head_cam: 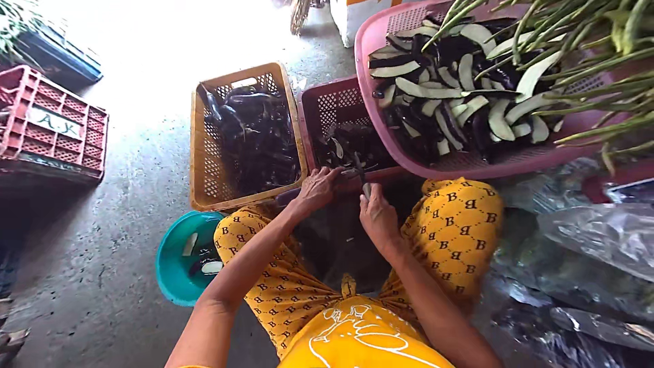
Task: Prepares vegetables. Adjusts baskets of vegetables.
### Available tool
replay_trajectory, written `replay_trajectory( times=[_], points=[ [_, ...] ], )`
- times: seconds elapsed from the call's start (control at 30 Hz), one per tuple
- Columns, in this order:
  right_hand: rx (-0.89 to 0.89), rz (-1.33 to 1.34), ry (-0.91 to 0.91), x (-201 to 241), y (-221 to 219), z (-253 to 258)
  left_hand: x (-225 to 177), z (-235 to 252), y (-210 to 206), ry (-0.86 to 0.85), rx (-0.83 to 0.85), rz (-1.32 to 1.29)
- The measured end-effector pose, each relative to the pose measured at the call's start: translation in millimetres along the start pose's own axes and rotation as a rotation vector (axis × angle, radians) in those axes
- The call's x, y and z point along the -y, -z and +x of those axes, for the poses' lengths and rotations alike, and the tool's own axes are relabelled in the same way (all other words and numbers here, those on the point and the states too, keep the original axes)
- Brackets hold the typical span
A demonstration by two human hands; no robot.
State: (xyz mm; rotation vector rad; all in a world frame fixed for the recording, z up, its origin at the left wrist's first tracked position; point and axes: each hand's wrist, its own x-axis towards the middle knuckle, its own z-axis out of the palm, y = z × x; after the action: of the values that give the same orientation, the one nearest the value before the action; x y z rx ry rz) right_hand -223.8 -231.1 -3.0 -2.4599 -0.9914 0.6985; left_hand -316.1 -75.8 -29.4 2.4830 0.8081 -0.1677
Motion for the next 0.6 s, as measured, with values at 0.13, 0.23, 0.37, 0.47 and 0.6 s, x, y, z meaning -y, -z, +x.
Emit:
replay_trajectory(
  times=[0.13, 0.23, 0.37, 0.47, 0.6],
  points=[
    [0.000, -0.063, 0.018, -2.0, -22.7, -9.7, -0.2, -2.0, -7.8, 0.030, -0.003, 0.077],
    [0.151, -0.170, -0.068, 5.1, -21.8, -5.4, -4.2, -2.0, -7.8, 0.065, 0.006, 0.091],
    [0.255, -0.260, -0.131, 14.8, -18.4, 1.9, -11.8, -1.0, -13.0, 0.061, -0.043, 0.135],
    [0.279, -0.299, -0.126, 22.3, -13.5, 7.9, -8.9, 1.4, -18.9, -0.010, -0.148, 0.151],
    [0.320, -0.299, -0.137, 26.4, -3.0, 17.8, -9.7, 1.7, -16.3, -0.032, -0.158, 0.127]
  ],
)
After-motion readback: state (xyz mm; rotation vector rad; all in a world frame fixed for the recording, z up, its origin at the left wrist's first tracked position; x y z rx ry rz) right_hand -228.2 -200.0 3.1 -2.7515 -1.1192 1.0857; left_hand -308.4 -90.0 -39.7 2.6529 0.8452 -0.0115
